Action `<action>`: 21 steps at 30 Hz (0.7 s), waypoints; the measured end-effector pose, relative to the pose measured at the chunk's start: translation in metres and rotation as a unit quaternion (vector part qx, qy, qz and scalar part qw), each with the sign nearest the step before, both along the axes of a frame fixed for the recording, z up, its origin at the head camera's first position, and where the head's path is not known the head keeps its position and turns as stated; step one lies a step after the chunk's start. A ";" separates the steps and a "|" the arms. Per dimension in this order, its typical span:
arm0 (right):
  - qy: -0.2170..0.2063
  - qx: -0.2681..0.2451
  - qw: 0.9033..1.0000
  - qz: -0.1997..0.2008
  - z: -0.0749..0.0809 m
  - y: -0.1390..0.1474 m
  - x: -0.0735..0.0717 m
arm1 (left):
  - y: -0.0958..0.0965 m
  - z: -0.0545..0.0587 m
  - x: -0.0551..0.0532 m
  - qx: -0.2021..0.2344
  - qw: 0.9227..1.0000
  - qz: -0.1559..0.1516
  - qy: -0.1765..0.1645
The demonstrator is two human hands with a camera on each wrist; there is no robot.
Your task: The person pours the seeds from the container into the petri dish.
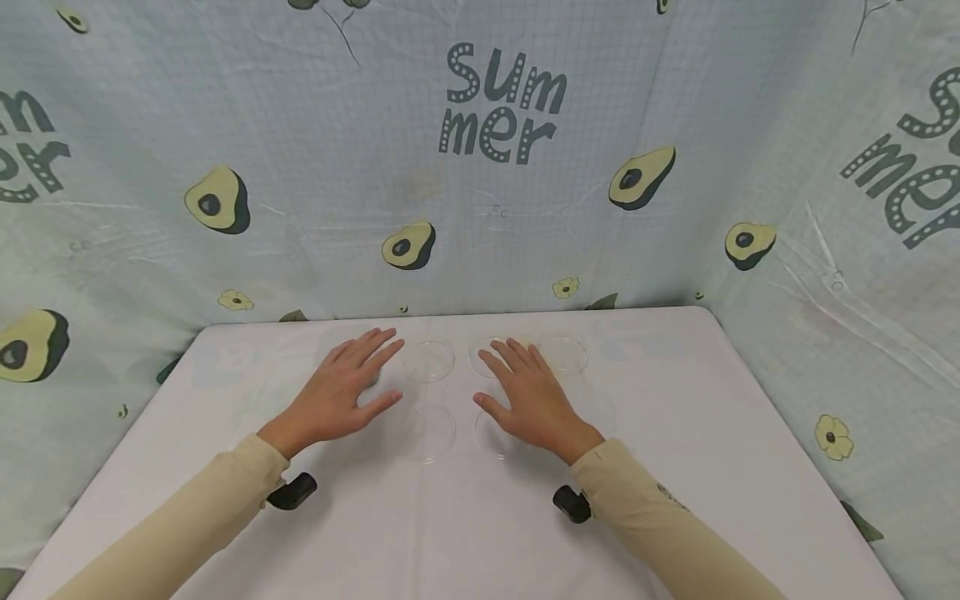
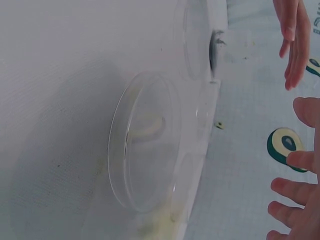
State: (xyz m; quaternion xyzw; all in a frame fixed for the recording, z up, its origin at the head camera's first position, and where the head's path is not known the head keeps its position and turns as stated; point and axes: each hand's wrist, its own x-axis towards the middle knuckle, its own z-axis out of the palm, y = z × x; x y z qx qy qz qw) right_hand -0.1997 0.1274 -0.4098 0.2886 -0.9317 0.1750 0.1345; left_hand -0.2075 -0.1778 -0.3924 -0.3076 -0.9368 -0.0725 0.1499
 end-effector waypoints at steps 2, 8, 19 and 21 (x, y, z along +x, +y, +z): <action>-0.005 0.000 1.000 0.001 0.000 -0.002 -0.001 | -0.002 0.000 0.000 0.005 1.000 0.006 -0.005; -0.011 0.002 1.000 0.006 0.000 -0.007 -0.004 | -0.006 -0.001 -0.001 0.015 1.000 0.022 -0.014; -0.009 -0.001 1.000 0.013 -0.003 -0.012 -0.011 | -0.015 -0.003 -0.005 0.023 0.999 0.043 -0.024; -0.012 -0.001 1.000 0.013 -0.002 -0.013 -0.012 | -0.016 -0.004 -0.006 0.022 0.998 0.046 -0.023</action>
